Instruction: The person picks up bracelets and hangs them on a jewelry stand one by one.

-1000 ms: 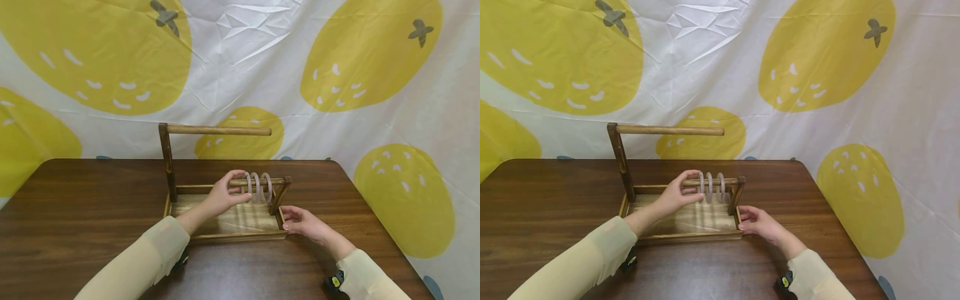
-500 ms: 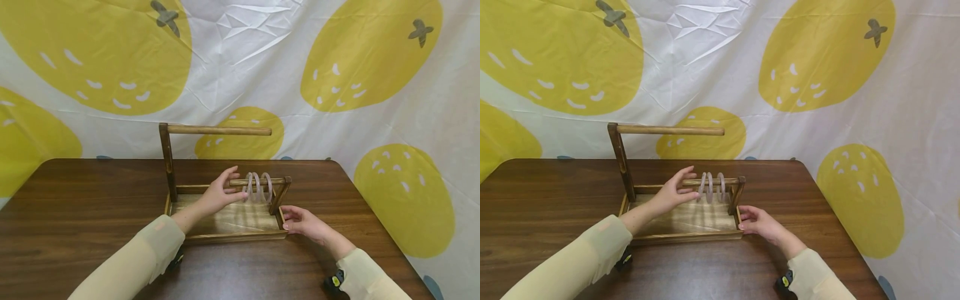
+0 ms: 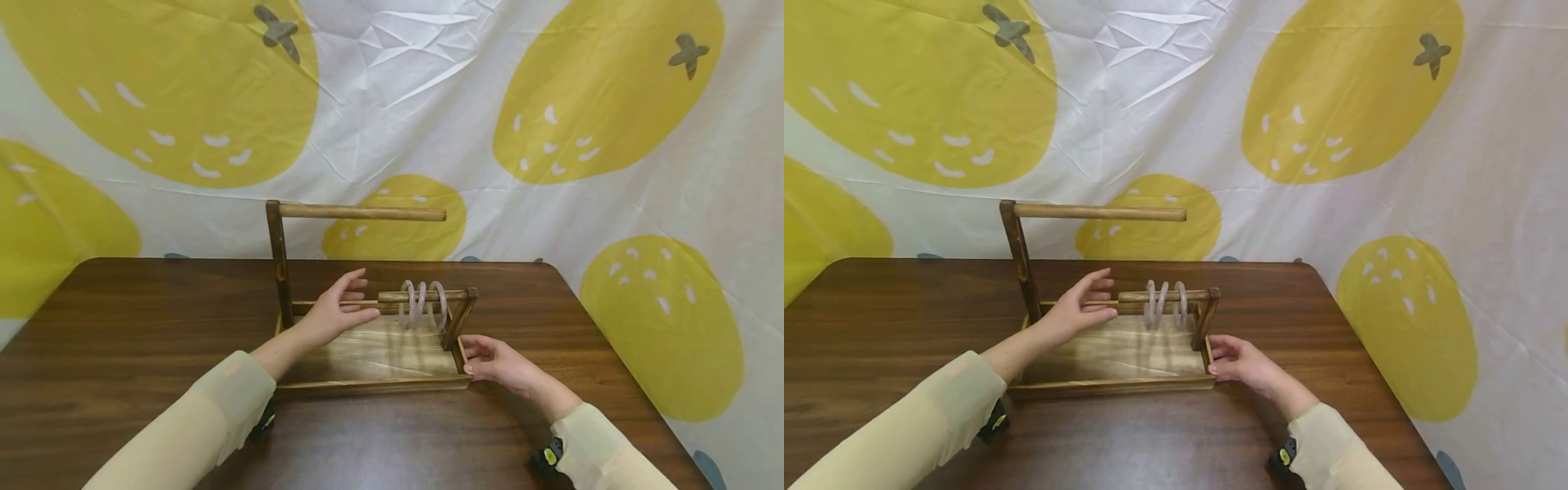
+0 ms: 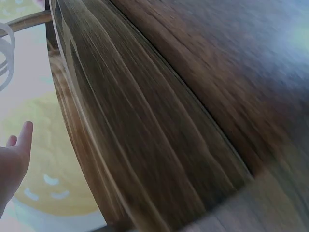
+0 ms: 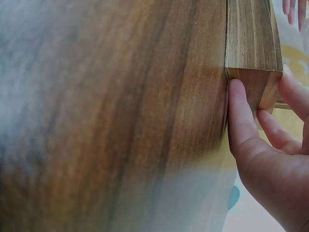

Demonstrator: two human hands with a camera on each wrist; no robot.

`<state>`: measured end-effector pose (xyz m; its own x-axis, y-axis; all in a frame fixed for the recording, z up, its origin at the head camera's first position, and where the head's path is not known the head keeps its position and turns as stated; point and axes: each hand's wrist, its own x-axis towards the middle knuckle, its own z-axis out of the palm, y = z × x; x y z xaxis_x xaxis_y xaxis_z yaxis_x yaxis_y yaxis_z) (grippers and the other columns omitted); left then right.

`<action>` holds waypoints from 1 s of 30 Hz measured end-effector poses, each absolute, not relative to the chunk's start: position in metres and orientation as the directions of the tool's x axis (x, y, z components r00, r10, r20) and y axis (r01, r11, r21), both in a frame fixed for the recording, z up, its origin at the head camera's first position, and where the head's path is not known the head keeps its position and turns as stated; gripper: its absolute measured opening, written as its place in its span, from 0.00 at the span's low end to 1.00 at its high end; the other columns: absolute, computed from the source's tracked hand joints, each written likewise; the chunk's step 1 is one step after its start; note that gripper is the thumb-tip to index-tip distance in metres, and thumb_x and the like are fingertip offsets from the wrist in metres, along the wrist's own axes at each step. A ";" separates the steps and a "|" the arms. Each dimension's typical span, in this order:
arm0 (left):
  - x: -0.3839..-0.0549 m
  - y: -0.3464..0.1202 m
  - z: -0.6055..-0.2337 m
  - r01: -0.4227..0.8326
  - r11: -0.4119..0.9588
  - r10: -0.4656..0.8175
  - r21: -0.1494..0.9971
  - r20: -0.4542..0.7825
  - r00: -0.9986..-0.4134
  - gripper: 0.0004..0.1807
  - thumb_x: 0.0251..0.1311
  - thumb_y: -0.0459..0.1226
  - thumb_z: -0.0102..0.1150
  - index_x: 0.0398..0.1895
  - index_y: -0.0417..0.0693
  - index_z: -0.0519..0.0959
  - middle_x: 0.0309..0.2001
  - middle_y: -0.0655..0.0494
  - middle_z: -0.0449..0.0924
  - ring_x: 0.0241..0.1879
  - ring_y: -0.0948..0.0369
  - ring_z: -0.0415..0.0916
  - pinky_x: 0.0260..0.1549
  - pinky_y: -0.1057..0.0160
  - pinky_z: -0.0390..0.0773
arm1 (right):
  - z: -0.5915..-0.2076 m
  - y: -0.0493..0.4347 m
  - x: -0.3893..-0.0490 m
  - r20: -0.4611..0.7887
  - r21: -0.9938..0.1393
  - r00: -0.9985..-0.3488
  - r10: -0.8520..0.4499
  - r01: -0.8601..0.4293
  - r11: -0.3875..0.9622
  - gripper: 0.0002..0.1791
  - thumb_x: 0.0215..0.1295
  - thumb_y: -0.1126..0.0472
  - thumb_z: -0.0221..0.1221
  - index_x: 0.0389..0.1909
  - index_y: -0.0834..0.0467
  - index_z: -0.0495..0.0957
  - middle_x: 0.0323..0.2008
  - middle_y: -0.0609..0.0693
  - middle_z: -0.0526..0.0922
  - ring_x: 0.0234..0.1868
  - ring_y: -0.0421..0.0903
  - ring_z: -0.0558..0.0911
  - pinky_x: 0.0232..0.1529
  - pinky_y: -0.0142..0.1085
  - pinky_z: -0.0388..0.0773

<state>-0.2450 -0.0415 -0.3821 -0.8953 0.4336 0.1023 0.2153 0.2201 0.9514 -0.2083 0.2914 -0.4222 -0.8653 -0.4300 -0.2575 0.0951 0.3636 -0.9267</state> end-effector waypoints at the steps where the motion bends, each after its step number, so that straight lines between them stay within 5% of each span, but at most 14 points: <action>1: -0.245 -0.044 -0.382 0.216 0.222 0.428 0.951 0.104 -0.898 0.42 0.59 0.39 0.61 0.73 0.47 0.49 0.68 0.42 0.57 0.65 0.42 0.59 0.62 0.47 0.65 | -0.422 0.292 -0.209 -0.257 -0.927 -0.865 -0.431 0.095 0.363 0.39 0.62 0.64 0.59 0.66 0.75 0.50 0.55 0.73 0.66 0.45 0.43 0.77 0.47 0.38 0.79; 30: -0.233 -0.084 -0.400 0.250 0.242 0.409 0.937 0.136 -0.902 0.39 0.60 0.38 0.59 0.71 0.41 0.52 0.66 0.34 0.58 0.64 0.39 0.60 0.61 0.47 0.66 | -0.412 0.291 -0.215 -0.221 -0.915 -0.922 -0.317 0.083 0.395 0.35 0.64 0.64 0.56 0.66 0.75 0.53 0.54 0.72 0.68 0.45 0.42 0.78 0.46 0.38 0.80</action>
<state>-0.2331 -0.0843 -0.3999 -0.9024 0.4090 0.1355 0.2505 0.2420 0.9374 -0.2146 0.2912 -0.4124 -0.9224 -0.3171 -0.2206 0.0829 0.3954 -0.9147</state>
